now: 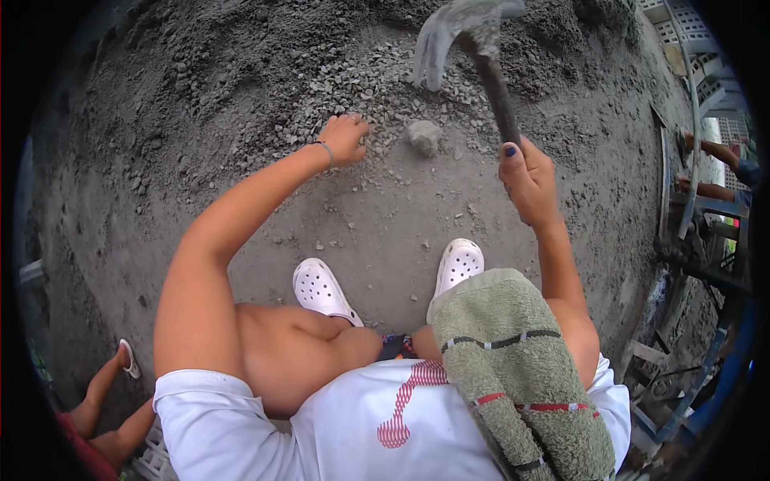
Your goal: Breaking stones into smaller pieces using a hammer.
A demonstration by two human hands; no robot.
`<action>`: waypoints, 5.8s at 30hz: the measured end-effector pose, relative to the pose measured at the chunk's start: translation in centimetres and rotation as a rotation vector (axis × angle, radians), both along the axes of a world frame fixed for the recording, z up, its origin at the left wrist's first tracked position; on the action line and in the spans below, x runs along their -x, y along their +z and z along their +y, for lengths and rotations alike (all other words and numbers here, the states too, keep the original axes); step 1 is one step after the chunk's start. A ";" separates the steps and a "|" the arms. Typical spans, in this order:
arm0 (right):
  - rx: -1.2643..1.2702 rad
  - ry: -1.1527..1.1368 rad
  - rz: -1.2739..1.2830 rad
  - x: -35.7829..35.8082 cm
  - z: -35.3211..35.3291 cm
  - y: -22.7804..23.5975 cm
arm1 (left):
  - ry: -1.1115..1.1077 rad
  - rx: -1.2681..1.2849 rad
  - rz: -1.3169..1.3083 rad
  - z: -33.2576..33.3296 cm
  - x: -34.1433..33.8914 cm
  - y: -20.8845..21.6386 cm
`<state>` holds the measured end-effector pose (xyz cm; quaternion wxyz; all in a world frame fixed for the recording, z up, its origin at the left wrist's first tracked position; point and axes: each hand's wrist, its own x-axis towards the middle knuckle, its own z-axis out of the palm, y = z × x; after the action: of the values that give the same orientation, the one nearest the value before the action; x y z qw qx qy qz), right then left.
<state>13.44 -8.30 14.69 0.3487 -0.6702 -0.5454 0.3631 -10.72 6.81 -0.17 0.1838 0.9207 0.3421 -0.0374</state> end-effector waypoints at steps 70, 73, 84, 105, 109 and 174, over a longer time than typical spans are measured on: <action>-0.085 0.045 0.048 -0.1 -3.8 -3.7 | -0.437 -0.019 -0.086 -6.4 -2.3 -0.1; 0.149 -0.045 0.035 0.7 -5.5 -12.8 | -0.410 -0.020 -0.081 -4.3 -0.8 0.0; -0.114 0.152 0.286 -0.8 -1.3 3.0 | -0.204 -0.121 -0.122 -1.6 0.7 -0.2; -0.377 0.068 0.551 -0.9 -0.3 4.8 | -0.286 -0.079 -0.035 -2.4 -0.8 -1.4; -0.596 -0.017 0.542 1.3 -0.5 0.5 | -0.320 -0.069 -0.087 -2.4 -0.9 -1.8; 0.230 -0.184 0.468 -4.4 1.4 -3.5 | -0.025 0.410 0.038 2.0 -3.8 5.6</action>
<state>17.87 -6.92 11.15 0.4182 -0.6501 -0.3421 0.5343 -6.94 8.81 5.41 0.3603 0.8674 0.3193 -0.1261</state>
